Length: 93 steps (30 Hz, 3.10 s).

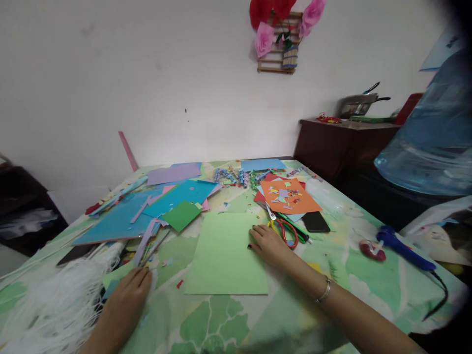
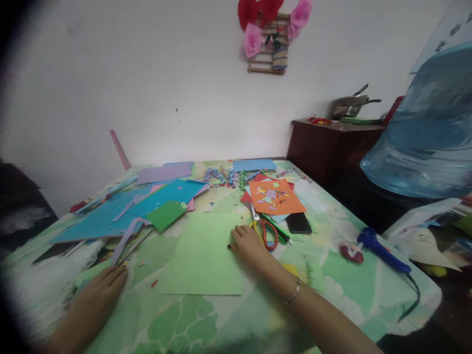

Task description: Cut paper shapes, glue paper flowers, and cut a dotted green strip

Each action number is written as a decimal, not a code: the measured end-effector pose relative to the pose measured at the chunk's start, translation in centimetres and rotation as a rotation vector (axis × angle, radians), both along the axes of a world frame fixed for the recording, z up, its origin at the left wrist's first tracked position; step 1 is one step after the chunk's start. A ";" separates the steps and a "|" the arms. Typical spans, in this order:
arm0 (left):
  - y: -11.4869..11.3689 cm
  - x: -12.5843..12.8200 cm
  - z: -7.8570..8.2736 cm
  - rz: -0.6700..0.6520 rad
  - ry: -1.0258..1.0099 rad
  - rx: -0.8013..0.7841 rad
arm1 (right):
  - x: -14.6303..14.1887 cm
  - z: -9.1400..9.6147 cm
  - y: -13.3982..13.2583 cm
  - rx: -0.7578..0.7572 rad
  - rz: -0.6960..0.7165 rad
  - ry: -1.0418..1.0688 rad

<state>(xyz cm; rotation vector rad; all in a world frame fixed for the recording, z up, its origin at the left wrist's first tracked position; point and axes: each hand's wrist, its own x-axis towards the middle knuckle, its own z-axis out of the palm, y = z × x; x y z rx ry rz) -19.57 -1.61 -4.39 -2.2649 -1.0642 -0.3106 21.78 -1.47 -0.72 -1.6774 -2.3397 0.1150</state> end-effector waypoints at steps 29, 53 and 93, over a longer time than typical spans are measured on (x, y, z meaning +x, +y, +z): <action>18.2 21.0 8.4 0.067 -0.708 -0.703 | 4.7 1.6 2.9 -0.092 -0.275 1.221; 35.3 46.7 8.1 0.131 -0.250 -0.822 | 2.8 -3.2 2.4 0.091 -0.322 0.688; 11.0 20.9 17.1 -0.481 -0.221 0.443 | 5.0 4.1 2.0 0.215 -0.329 1.201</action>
